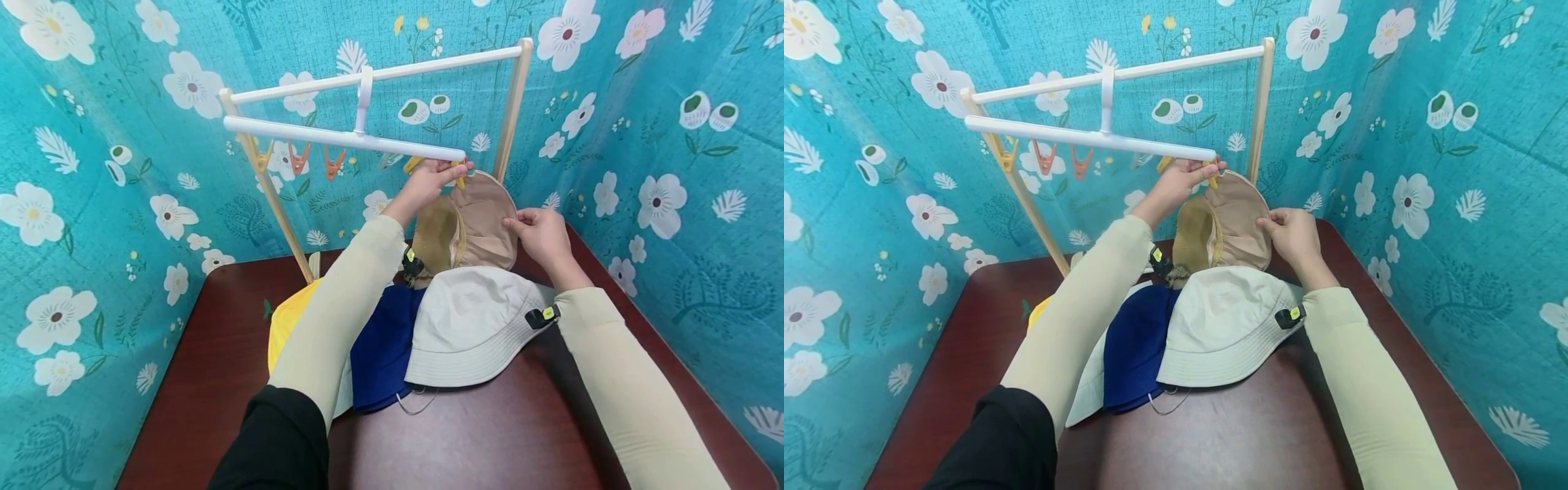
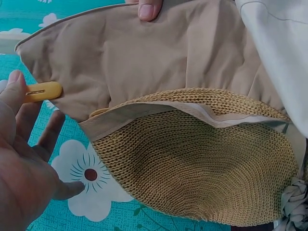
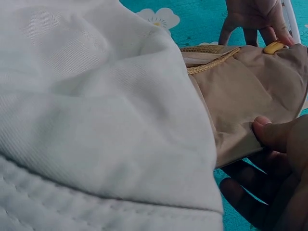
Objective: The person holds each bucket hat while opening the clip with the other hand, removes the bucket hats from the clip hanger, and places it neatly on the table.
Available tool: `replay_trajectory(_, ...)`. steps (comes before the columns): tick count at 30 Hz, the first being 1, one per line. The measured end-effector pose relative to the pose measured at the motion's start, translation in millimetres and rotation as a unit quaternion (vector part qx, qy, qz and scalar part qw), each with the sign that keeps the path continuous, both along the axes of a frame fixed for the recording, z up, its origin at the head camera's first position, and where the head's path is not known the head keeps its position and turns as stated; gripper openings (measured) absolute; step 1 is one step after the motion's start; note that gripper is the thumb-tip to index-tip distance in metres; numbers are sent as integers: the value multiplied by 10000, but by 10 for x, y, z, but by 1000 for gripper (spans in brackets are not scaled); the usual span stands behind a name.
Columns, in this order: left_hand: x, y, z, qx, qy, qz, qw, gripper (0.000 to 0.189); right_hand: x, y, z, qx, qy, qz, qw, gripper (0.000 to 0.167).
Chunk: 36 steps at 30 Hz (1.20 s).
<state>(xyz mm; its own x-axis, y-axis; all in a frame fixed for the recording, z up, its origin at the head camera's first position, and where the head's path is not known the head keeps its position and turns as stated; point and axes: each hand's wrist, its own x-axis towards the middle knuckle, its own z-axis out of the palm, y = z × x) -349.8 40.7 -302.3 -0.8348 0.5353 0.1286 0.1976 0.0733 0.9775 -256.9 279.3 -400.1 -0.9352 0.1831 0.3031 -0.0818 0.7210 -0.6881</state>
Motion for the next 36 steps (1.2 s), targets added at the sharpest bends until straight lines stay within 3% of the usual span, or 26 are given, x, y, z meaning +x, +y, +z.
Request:
replay_trajectory(12, 16, 7, 17, 18, -94, 69, 9999, 40, 31, -9, -38, -24, 95, -59, 9999, 35)
replay_trajectory(26, -42, -24, 58, 481, 36, 239, 9985, 35, 73, 63, -142, -87, 256, -119, 9996, 34)
replay_trajectory(36, -34, -22, 53, 513, -19, 182, 9985, 38, 132, 16, -95, -278, 386, -221, 9986, 39)
